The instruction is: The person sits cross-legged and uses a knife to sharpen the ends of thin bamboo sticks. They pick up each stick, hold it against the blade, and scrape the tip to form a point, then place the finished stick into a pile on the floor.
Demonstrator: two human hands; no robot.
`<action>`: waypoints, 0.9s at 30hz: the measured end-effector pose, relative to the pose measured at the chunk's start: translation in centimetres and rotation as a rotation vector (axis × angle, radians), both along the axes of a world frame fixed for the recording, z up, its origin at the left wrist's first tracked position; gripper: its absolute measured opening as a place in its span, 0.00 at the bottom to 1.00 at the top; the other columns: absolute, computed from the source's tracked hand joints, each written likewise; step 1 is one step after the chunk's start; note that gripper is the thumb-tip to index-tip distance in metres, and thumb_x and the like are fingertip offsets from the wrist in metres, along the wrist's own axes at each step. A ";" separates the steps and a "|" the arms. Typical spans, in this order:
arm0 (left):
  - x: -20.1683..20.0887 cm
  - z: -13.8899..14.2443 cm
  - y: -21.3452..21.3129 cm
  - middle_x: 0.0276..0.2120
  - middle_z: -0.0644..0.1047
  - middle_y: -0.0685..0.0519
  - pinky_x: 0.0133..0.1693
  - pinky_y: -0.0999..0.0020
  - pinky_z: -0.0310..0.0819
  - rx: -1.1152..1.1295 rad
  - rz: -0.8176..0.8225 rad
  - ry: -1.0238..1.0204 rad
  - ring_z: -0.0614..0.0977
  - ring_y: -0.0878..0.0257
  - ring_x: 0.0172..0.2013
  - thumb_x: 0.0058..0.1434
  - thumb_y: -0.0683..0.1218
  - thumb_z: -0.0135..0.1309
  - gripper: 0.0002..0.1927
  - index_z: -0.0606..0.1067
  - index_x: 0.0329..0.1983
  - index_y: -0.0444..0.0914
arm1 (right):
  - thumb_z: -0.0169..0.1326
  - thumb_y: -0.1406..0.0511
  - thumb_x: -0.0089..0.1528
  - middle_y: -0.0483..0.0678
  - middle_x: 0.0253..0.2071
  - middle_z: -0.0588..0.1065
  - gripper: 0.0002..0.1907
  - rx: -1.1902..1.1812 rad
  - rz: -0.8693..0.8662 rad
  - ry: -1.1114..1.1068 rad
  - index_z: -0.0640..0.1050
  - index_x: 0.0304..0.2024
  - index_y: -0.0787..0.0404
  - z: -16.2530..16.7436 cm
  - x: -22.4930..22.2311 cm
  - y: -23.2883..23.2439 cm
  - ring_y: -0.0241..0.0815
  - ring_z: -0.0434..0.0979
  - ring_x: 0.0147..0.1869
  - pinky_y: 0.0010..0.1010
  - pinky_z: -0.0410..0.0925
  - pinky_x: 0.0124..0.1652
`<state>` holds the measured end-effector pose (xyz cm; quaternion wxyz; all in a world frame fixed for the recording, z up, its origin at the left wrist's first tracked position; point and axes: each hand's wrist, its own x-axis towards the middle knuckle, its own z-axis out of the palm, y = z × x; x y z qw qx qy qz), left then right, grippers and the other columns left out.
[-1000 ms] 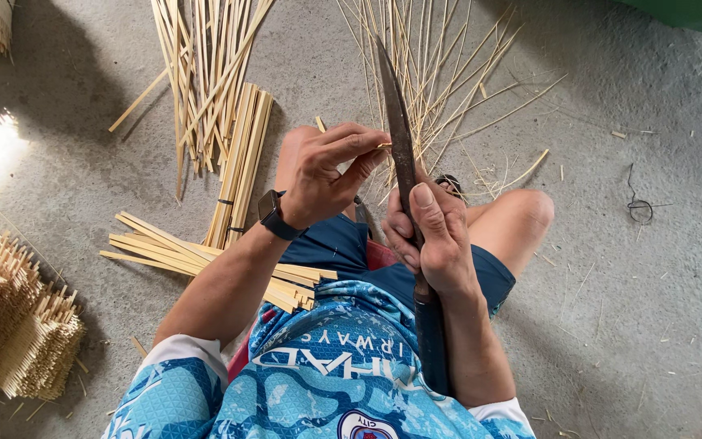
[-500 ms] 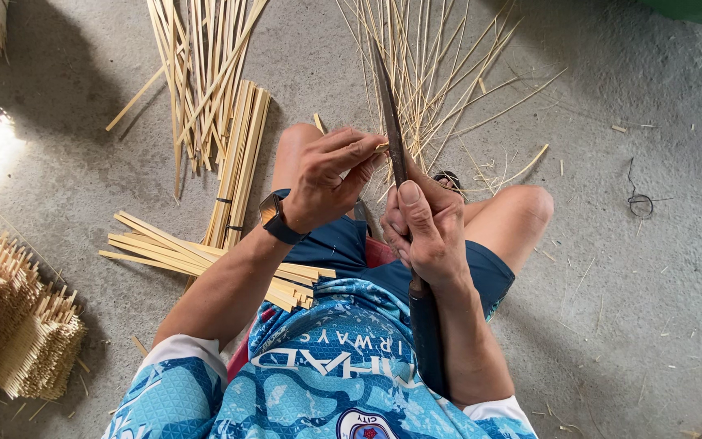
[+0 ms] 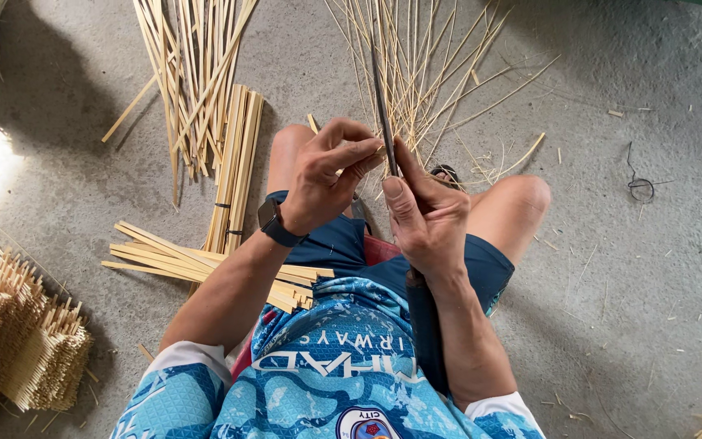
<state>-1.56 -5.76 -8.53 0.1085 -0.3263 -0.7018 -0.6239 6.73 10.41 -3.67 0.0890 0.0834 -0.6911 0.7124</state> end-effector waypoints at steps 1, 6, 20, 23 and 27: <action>0.2 -0.2 0.0 0.42 0.79 0.47 0.40 0.70 0.79 0.012 0.014 -0.003 0.83 0.61 0.41 0.64 0.34 0.63 0.12 0.81 0.50 0.34 | 0.52 0.58 0.75 0.47 0.31 0.73 0.23 -0.121 0.025 -0.137 0.69 0.67 0.66 -0.1 0.1 0.3 0.26 0.65 0.23 0.19 0.60 0.20; 0.5 -1.1 -0.6 0.47 0.80 0.50 0.50 0.71 0.82 0.214 -0.098 -0.220 0.84 0.65 0.48 0.68 0.32 0.58 0.11 0.80 0.52 0.34 | 0.47 0.53 0.77 0.43 0.23 0.66 0.24 -0.671 0.226 -0.349 0.72 0.35 0.65 -0.5 0.2 1.9 0.26 0.63 0.19 0.18 0.59 0.17; 0.5 4.4 -1.5 0.38 0.82 0.50 0.31 0.63 0.69 -0.131 0.211 0.297 0.81 0.59 0.30 0.62 0.35 0.65 0.09 0.82 0.45 0.37 | 0.40 0.57 0.77 0.41 0.29 0.61 0.29 -0.543 0.309 -0.356 0.58 0.78 0.61 2.9 0.0 0.2 0.26 0.57 0.20 0.17 0.56 0.21; 0.4 5.0 -1.5 0.39 0.82 0.49 0.33 0.62 0.71 -0.109 0.205 0.299 0.82 0.58 0.32 0.64 0.35 0.63 0.09 0.81 0.46 0.37 | 0.39 0.56 0.78 0.41 0.29 0.61 0.29 -0.658 0.389 -0.325 0.58 0.76 0.65 3.1 0.2 0.2 0.26 0.57 0.20 0.17 0.57 0.21; 0.9 4.7 -1.3 0.40 0.82 0.51 0.38 0.63 0.74 -0.122 0.293 0.254 0.84 0.58 0.36 0.64 0.36 0.64 0.08 0.81 0.45 0.38 | 0.40 0.58 0.76 0.40 0.29 0.60 0.31 -0.458 0.292 -0.341 0.54 0.79 0.58 2.4 0.0 0.0 0.26 0.57 0.21 0.16 0.56 0.21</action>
